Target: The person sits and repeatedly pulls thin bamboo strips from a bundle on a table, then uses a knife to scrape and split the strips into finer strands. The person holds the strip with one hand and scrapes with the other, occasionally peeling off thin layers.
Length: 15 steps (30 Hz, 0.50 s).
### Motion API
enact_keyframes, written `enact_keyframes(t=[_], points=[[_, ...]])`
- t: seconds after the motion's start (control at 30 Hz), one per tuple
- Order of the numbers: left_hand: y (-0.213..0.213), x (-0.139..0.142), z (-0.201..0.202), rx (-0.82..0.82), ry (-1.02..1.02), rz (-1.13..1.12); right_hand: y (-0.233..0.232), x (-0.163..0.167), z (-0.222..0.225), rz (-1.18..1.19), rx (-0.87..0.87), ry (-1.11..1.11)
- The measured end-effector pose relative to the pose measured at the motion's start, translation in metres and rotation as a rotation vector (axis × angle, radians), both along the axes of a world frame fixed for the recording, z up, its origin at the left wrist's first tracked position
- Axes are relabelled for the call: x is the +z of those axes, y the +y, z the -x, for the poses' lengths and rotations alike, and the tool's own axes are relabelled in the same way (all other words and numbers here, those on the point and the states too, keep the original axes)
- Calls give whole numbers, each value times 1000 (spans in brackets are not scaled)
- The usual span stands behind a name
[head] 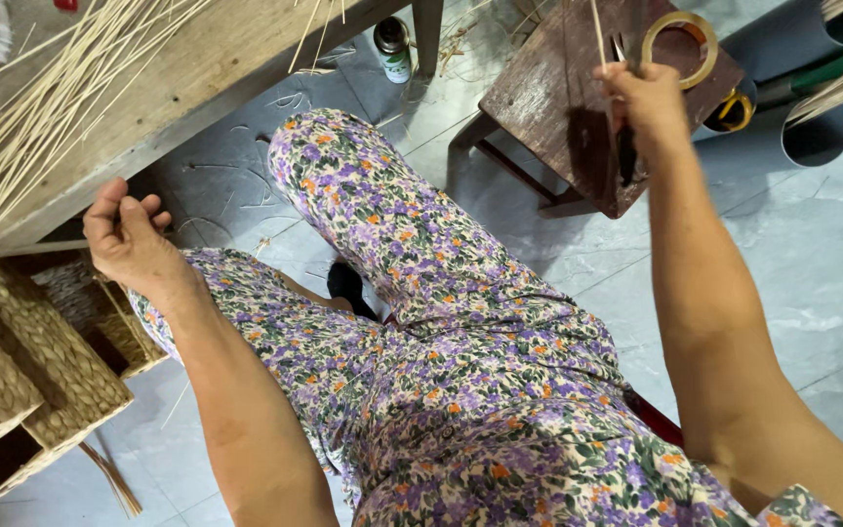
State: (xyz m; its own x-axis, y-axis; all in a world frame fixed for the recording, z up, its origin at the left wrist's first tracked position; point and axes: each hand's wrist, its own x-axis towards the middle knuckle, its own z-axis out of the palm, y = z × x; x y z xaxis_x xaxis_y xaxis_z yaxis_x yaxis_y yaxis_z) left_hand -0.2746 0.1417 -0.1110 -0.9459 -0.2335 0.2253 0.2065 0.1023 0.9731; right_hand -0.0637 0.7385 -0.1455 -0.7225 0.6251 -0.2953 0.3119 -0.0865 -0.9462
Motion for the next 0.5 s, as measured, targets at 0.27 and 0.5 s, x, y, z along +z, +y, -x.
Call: enact_keyframes(t=[0.27, 0.5], points=[[37, 39, -21, -17, -81, 34, 2, 55, -8, 528, -24, 289], [120, 99, -124, -662, -341, 168, -150, 91, 19, 482, 206, 206]])
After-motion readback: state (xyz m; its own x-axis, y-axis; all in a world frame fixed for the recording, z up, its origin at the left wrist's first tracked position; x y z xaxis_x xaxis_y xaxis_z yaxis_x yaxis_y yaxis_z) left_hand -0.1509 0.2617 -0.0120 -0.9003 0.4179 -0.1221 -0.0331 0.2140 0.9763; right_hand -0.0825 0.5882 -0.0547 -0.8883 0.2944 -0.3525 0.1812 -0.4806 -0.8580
